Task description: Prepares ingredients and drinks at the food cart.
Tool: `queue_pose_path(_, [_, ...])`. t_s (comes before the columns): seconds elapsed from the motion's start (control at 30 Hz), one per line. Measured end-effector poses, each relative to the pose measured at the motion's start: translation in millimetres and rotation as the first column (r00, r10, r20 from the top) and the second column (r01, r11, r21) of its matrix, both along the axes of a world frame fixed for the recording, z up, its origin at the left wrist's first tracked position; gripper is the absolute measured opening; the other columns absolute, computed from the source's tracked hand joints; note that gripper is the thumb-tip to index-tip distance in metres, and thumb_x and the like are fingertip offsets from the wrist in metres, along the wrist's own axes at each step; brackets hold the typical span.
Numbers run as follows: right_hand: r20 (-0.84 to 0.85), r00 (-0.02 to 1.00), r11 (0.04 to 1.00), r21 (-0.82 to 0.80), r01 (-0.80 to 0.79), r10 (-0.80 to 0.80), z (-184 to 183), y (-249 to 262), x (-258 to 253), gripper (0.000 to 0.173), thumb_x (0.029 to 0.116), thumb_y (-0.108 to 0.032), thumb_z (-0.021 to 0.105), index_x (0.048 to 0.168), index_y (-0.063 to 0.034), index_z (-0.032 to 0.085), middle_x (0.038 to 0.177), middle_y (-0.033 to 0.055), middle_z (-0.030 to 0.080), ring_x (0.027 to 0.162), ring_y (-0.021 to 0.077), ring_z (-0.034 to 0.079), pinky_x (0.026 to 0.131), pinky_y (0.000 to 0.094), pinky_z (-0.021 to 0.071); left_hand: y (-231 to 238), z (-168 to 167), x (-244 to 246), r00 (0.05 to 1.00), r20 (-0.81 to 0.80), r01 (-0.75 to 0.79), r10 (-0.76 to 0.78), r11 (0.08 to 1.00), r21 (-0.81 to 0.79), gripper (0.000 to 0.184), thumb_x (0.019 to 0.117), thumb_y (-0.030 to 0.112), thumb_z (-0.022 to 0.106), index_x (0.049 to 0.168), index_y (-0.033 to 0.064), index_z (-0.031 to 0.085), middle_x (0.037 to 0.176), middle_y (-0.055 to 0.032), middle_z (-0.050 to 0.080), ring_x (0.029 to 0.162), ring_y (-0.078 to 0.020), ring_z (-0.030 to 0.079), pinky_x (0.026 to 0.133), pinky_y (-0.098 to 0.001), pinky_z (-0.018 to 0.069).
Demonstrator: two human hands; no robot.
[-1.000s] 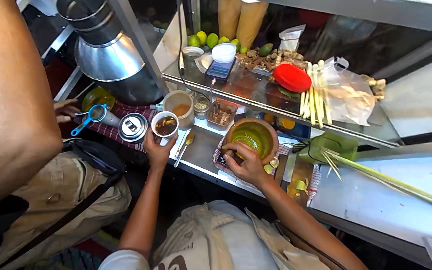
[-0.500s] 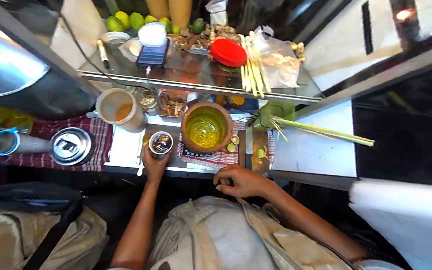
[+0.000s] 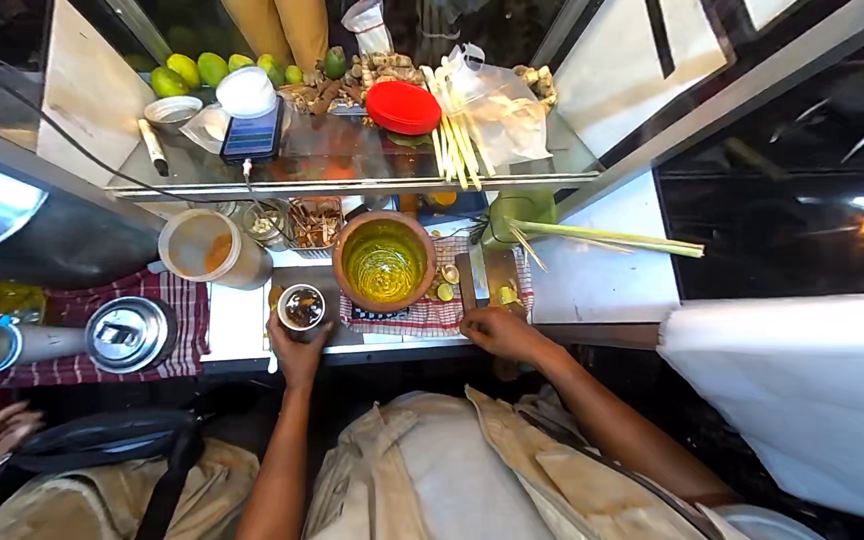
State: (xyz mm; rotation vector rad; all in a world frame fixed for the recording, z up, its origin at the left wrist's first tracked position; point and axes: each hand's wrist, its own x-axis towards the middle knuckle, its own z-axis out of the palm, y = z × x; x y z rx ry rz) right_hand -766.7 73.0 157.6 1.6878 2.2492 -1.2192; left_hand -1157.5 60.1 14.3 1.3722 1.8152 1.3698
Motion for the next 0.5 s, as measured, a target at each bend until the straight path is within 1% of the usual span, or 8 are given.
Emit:
queue_pose_path(0.07, [0.008,1.000,1.000,0.011,0.000,0.000,8,5,-8,0.035,0.1062,-0.033,0.052,0.106,-0.0052,0.072,0.092,0.0114,0.069,0.085,0.0236,0.067,0.083,0.0462,0.0545,-14,5,-1,0.999,0.054,-0.011,0.009,0.999,0.042,0.107,0.0723,0.037,0.088,0.148,-0.0136,0.033,0.146,-0.0325,0.044,0.134,-0.0317,0.052,0.113,-0.0386,0.0456])
queue_pose_path(0.17, [0.016,0.999,0.999,0.017,-0.039,0.039,21,15,-20,0.042,0.1066,-0.040,0.050,0.099,-0.0040,0.070,0.086,0.0118,0.066,0.081,0.0256,0.065,0.079,0.0486,0.0529,-36,28,-4,0.996,-0.052,-0.064,0.073,0.987,0.151,0.071,0.0946,0.038,0.061,0.135,-0.0169,0.043,0.138,-0.0335,0.047,0.130,-0.0323,0.051,0.108,-0.0395,0.0474])
queue_pose_path(0.23, [-0.007,0.997,0.996,0.036,-0.077,0.077,27,18,-30,0.041,0.1057,-0.039,0.052,0.097,-0.0035,0.070,0.084,0.0123,0.066,0.078,0.0264,0.064,0.077,0.0494,0.0527,-42,51,-11,0.983,-0.143,-0.078,0.111,0.972,0.221,0.048,0.1055,0.033,0.045,0.115,-0.0112,0.060,0.124,-0.0254,0.058,0.120,-0.0248,0.057,0.102,-0.0339,0.0496])
queue_pose_path(0.27, [-0.023,0.995,0.994,0.038,-0.099,0.100,30,19,-34,0.039,0.1055,-0.038,0.052,0.098,-0.0040,0.070,0.082,0.0116,0.065,0.077,0.0256,0.064,0.076,0.0485,0.0527,-40,64,-16,0.980,-0.168,-0.064,0.110,0.964,0.257,0.044,0.1075,0.029,0.042,0.102,-0.0075,0.065,0.115,-0.0208,0.062,0.113,-0.0201,0.061,0.098,-0.0305,0.0510])
queue_pose_path(0.3, [-0.047,0.991,0.991,0.050,-0.125,0.128,30,20,-39,0.037,0.1050,-0.037,0.053,0.097,-0.0046,0.070,0.081,0.0106,0.064,0.075,0.0245,0.063,0.074,0.0469,0.0525,-35,79,-21,0.977,-0.195,-0.031,0.090,0.958,0.286,0.042,0.1082,0.026,0.042,0.091,-0.0043,0.065,0.107,-0.0171,0.064,0.105,-0.0163,0.063,0.094,-0.0280,0.0531])
queue_pose_path(0.33, [-0.071,0.985,0.987,0.058,-0.153,0.157,30,20,-43,0.036,0.1048,-0.036,0.054,0.098,-0.0045,0.070,0.081,0.0105,0.064,0.074,0.0241,0.062,0.074,0.0462,0.0526,-28,93,-26,0.970,-0.234,0.015,0.061,0.952,0.307,0.038,0.1063,0.022,0.046,0.086,-0.0035,0.066,0.102,-0.0161,0.066,0.099,-0.0156,0.066,0.090,-0.0280,0.0553])
queue_pose_path(0.4, [-0.106,0.970,0.975,0.064,-0.212,0.218,29,20,-52,0.034,0.1041,-0.035,0.055,0.101,-0.0048,0.071,0.082,0.0106,0.065,0.075,0.0248,0.062,0.075,0.0470,0.0529,-7,126,-34,0.941,-0.337,0.130,-0.024,0.947,0.294,0.030,0.1034,0.018,0.052,0.088,-0.0028,0.067,0.100,-0.0156,0.069,0.099,-0.0183,0.067,0.091,-0.0314,0.0554])
queue_pose_path(0.5, [-0.135,0.942,0.952,0.038,-0.304,0.306,30,20,-65,0.032,0.1040,-0.034,0.056,0.105,-0.0059,0.071,0.081,0.0103,0.065,0.075,0.0254,0.063,0.076,0.0479,0.0533,38,180,-38,0.852,-0.492,0.304,-0.179,0.934,0.188,0.021,0.1000,0.014,0.059,0.103,-0.0040,0.070,0.108,-0.0181,0.070,0.106,-0.0271,0.068,0.097,-0.0425,0.0556])
